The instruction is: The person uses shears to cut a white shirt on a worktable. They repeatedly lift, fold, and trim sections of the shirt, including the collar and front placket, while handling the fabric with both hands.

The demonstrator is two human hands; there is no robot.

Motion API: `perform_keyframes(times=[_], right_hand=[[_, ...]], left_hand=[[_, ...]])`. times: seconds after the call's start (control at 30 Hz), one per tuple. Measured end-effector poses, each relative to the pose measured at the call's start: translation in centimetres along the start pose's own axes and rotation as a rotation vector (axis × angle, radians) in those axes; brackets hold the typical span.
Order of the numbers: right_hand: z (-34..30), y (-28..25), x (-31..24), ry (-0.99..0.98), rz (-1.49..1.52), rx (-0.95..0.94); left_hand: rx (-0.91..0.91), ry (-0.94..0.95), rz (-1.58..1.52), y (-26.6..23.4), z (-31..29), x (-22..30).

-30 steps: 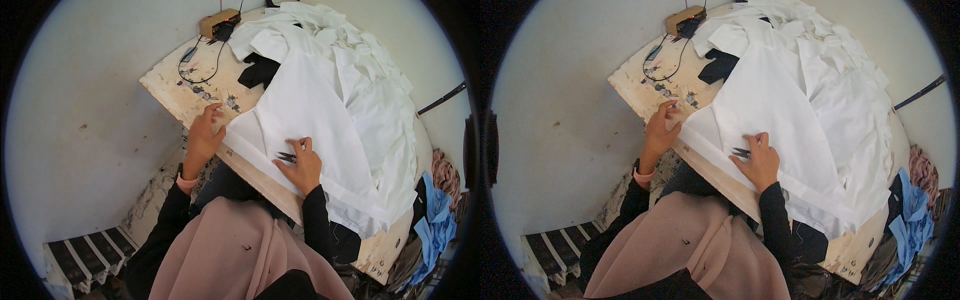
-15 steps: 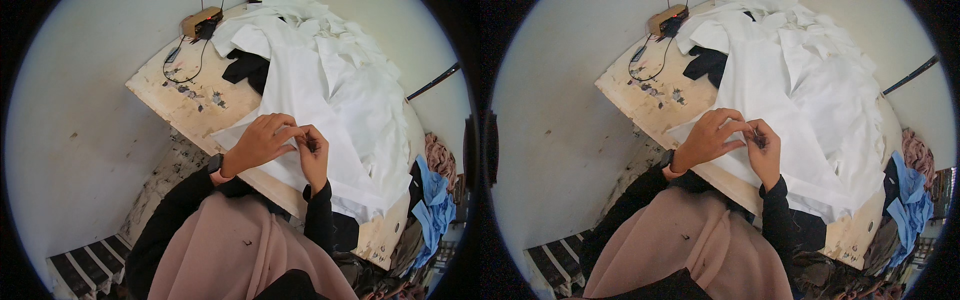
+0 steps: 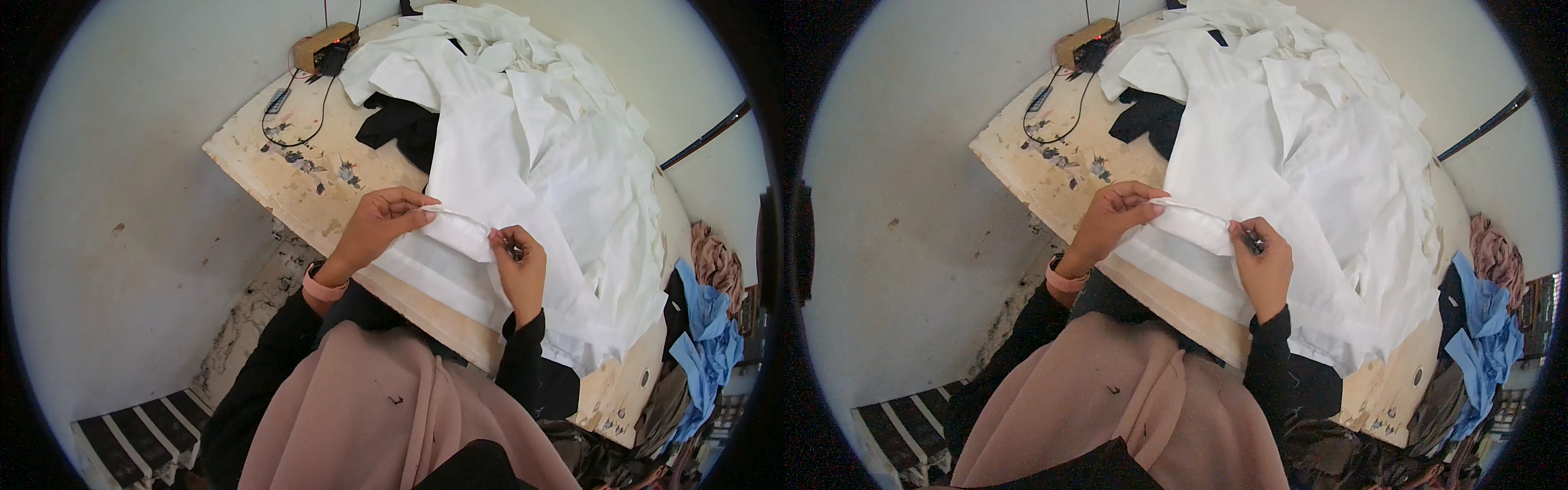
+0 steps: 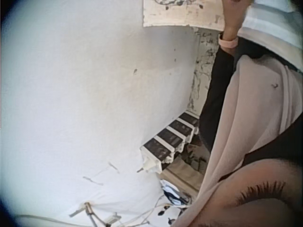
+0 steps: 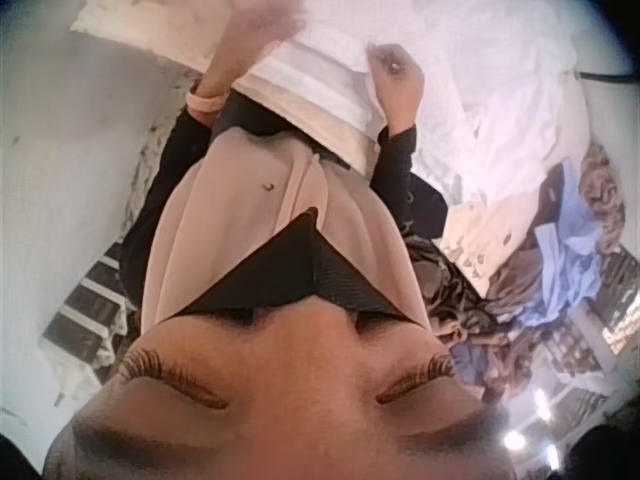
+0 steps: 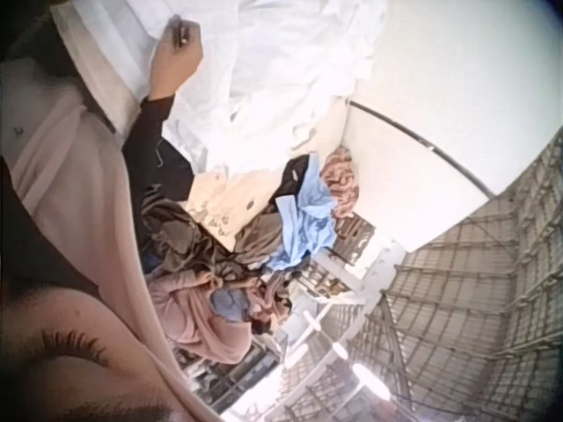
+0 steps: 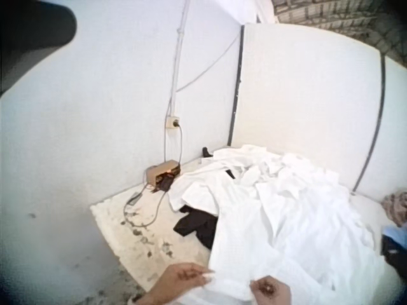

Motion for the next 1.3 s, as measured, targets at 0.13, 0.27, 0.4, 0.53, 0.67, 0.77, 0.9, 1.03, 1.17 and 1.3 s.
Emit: perform_keyframes(times=[0.13,0.27,0.4,0.53,0.67,0.77,0.9,1.03,1.17,1.3], right_hand=[[-0.6,-0.3,-3.1,-0.167,-0.024,0.062],[-0.8,1.5,-3.6,-0.111,0.173,-0.049],[-0.9,2.1,-1.5,0.054,0.466,-0.033],[-1.2,2.5,0.0,0.156,0.575,-0.019],[-1.2,1.4,-1.3,0.026,0.314,0.079],[-1.7,-0.3,-3.3,-0.086,0.111,0.186],[-1.9,-0.6,-4.5,-0.106,-0.074,0.109],[-1.8,-0.6,-5.3,-0.126,-0.204,0.072],[-1.8,-0.6,-4.9,-0.062,-0.249,0.050],[-1.9,-0.6,-6.4,-0.221,-0.280,0.081]], left_hand=[[0.015,0.030,0.163,1.6,-0.1,0.6],[-0.007,0.034,0.280,3.0,0.1,0.3],[0.021,0.143,0.227,3.7,0.3,0.6],[0.004,0.034,0.053,4.2,0.6,-1.0],[0.073,0.031,0.085,4.0,0.7,-1.3],[0.307,0.251,0.501,3.4,-0.2,1.1],[0.399,0.461,0.807,4.6,-1.5,2.9],[0.380,0.503,0.843,5.3,-1.9,3.1],[0.392,0.524,0.883,5.5,-2.0,3.2],[0.357,0.409,0.773,4.8,-1.4,2.4]])
Point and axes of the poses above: each hand's wrist, its own z-axis towards the middle knuckle, its own y-axis out of the palm, x = y × z, the point moved 10 cm from there along z, towards the middle knuckle, and after that the axes turned 11 degrees about -y, right-handed, at the moved point
